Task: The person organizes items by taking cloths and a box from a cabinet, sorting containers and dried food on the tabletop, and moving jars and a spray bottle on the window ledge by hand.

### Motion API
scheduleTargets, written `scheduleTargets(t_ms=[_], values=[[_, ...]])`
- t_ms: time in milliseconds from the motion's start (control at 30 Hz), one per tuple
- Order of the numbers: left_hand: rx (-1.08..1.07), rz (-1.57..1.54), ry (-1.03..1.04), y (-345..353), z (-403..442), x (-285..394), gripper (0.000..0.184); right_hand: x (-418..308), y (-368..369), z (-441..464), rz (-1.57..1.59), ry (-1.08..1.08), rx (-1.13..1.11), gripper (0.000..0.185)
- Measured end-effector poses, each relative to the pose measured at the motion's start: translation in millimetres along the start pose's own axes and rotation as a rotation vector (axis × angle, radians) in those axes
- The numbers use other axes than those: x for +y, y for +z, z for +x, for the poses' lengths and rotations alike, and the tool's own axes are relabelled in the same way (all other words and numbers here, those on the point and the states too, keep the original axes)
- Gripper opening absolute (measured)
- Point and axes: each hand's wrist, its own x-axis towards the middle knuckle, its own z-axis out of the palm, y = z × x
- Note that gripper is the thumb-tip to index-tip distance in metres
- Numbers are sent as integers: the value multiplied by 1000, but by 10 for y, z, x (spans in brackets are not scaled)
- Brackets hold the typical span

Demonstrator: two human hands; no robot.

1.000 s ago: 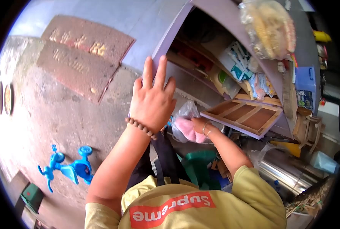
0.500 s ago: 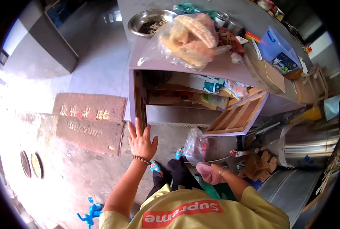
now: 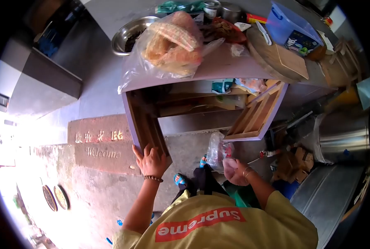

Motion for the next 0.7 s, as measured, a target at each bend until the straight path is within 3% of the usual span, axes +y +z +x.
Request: scheduleTargets(t_ms=[133,233,433,600,700], values=[[75,-2,103,-64,-3,-228,34,-299,-51,334,12,-103,24,42],[84,-49,116,-123,30,-432,33,-653,-136,429,-118,-35,-161,47],[-15,-141,178,-268,50,-711,32,-1264,-231,439,-221,-222,-220,46],[73,-203,200,-166,36,-780,34,-1766,-350,626,-331,-482,-66,19],[74,-210,202,-180,42,-814,36,-2114,-517,917,-386,-667,22,18]])
